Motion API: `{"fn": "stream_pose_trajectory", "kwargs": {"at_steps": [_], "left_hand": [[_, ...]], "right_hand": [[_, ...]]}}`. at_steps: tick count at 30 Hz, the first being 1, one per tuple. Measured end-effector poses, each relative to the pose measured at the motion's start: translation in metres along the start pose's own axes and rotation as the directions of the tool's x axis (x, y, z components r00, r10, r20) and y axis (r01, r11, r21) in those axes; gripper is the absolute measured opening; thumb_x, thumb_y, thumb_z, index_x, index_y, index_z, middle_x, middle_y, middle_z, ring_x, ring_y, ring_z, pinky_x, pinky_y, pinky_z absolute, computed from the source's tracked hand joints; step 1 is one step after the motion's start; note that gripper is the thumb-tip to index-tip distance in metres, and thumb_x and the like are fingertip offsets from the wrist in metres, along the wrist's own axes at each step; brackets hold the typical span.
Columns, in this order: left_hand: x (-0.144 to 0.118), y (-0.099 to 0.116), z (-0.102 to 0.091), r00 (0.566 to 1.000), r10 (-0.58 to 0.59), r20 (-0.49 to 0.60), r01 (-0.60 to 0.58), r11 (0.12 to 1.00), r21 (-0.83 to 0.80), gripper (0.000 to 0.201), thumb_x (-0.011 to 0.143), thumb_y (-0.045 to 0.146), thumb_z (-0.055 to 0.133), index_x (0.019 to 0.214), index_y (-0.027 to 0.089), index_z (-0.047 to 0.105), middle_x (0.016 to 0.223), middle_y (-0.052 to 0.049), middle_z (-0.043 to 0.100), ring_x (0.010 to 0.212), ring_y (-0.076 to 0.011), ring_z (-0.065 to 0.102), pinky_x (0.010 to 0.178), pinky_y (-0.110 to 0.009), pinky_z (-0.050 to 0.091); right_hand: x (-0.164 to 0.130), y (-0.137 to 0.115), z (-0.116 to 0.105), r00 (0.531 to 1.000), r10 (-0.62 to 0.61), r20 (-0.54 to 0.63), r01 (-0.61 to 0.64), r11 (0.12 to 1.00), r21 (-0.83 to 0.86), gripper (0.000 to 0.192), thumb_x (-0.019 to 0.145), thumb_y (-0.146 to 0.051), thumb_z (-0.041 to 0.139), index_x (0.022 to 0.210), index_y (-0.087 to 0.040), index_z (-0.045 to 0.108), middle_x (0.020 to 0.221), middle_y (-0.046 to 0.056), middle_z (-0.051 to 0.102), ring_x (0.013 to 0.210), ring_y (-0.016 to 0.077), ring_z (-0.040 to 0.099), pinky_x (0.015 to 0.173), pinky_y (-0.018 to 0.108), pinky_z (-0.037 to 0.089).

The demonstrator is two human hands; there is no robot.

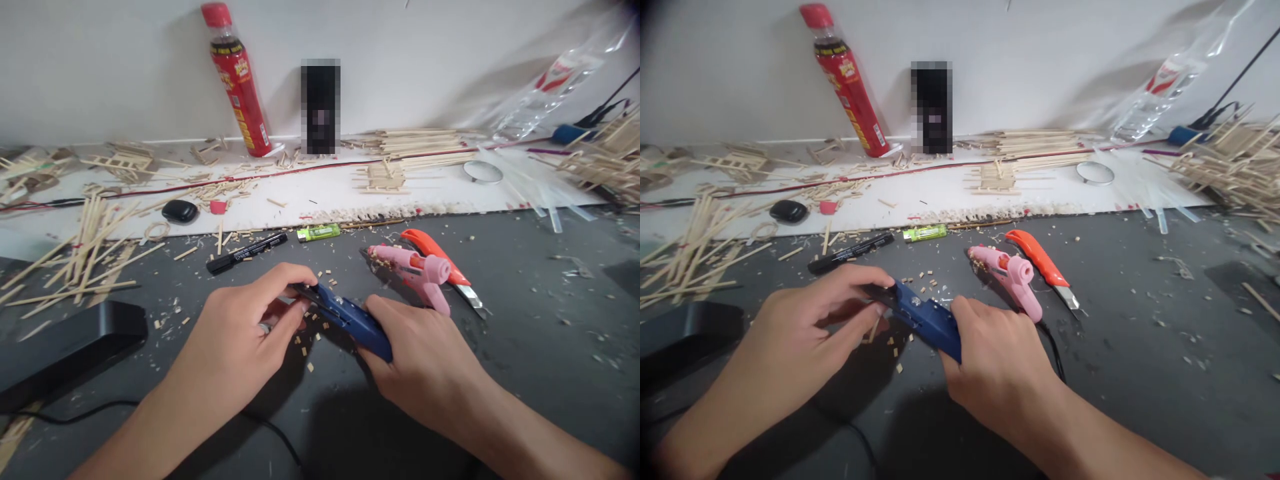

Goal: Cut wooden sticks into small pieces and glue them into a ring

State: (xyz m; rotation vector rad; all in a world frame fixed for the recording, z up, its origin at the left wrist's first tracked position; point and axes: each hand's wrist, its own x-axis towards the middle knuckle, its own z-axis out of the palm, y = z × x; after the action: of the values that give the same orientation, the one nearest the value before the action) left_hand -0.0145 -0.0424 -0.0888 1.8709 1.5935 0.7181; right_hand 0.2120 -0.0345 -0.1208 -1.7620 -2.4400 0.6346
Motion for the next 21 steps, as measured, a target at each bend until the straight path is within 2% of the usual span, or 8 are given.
{"fn": "stream_pose_trajectory", "kwargs": {"at_steps": [3, 6, 10, 15, 19, 21], "left_hand": [[0.003, -0.002, 0.003, 1.0, -0.027, 0.008, 0.027, 0.999, 0.033, 0.013, 0.102, 0.031, 0.065, 0.112, 0.039, 0.068, 0.087, 0.011, 0.08, 0.074, -0.0103, 0.078, 0.064, -0.014, 0.053], [0.004, -0.006, 0.003, 0.996, -0.071, 0.05, 0.072, 0.997, -0.01, 0.01, 0.103, 0.036, 0.064, 0.112, 0.038, 0.068, 0.08, 0.01, 0.079, 0.066, -0.011, 0.076, 0.061, -0.016, 0.053], [0.005, -0.011, 0.0, 0.987, -0.114, 0.109, 0.115, 0.993, -0.003, 0.013, 0.104, 0.041, 0.061, 0.114, 0.036, 0.068, 0.077, 0.007, 0.077, 0.061, -0.0135, 0.072, 0.054, -0.019, 0.051], [0.004, -0.012, -0.004, 0.993, -0.071, 0.096, 0.064, 0.995, 0.079, 0.017, 0.104, 0.041, 0.06, 0.116, 0.035, 0.071, 0.094, 0.002, 0.081, 0.075, -0.0174, 0.077, 0.062, -0.022, 0.055], [0.003, -0.01, -0.008, 0.995, -0.034, 0.097, 0.021, 0.991, 0.13, 0.019, 0.102, 0.037, 0.06, 0.115, 0.036, 0.074, 0.084, 0.003, 0.079, 0.064, -0.0156, 0.072, 0.057, -0.021, 0.052], [0.003, -0.011, -0.009, 0.997, -0.041, 0.06, 0.036, 0.996, 0.083, 0.018, 0.099, 0.037, 0.065, 0.112, 0.036, 0.077, 0.079, 0.003, 0.077, 0.058, -0.0151, 0.069, 0.054, -0.02, 0.051]], "right_hand": [[0.003, 0.001, 0.0, 1.0, 0.006, 0.026, -0.005, 0.999, -0.052, 0.016, 0.086, -0.026, 0.06, 0.073, -0.024, 0.05, 0.07, 0.004, 0.072, 0.063, 0.0237, 0.065, 0.06, 0.034, 0.018], [0.006, 0.0, 0.003, 0.999, 0.005, 0.035, -0.002, 0.997, -0.079, 0.016, 0.088, -0.028, 0.06, 0.074, -0.024, 0.055, 0.072, 0.006, 0.076, 0.062, 0.0244, 0.067, 0.06, 0.034, 0.018], [0.006, 0.0, 0.003, 1.0, -0.005, -0.017, 0.004, 0.998, -0.063, 0.026, 0.095, -0.038, 0.058, 0.073, -0.024, 0.058, 0.072, 0.005, 0.076, 0.063, 0.0254, 0.068, 0.06, 0.034, 0.02], [-0.001, 0.001, 0.001, 0.994, -0.028, -0.102, 0.022, 0.998, -0.061, 0.024, 0.095, -0.04, 0.061, 0.075, -0.026, 0.06, 0.071, 0.003, 0.075, 0.063, 0.0255, 0.067, 0.058, 0.034, 0.02], [-0.007, 0.001, 0.0, 0.989, -0.05, -0.14, 0.041, 0.997, -0.064, 0.019, 0.091, -0.039, 0.065, 0.077, -0.027, 0.062, 0.069, 0.002, 0.074, 0.061, 0.0246, 0.066, 0.055, 0.033, 0.019], [-0.008, 0.001, 0.0, 0.989, -0.05, -0.143, 0.042, 0.997, -0.062, 0.018, 0.091, -0.04, 0.064, 0.079, -0.028, 0.062, 0.07, 0.002, 0.074, 0.061, 0.025, 0.066, 0.055, 0.033, 0.019]]}}
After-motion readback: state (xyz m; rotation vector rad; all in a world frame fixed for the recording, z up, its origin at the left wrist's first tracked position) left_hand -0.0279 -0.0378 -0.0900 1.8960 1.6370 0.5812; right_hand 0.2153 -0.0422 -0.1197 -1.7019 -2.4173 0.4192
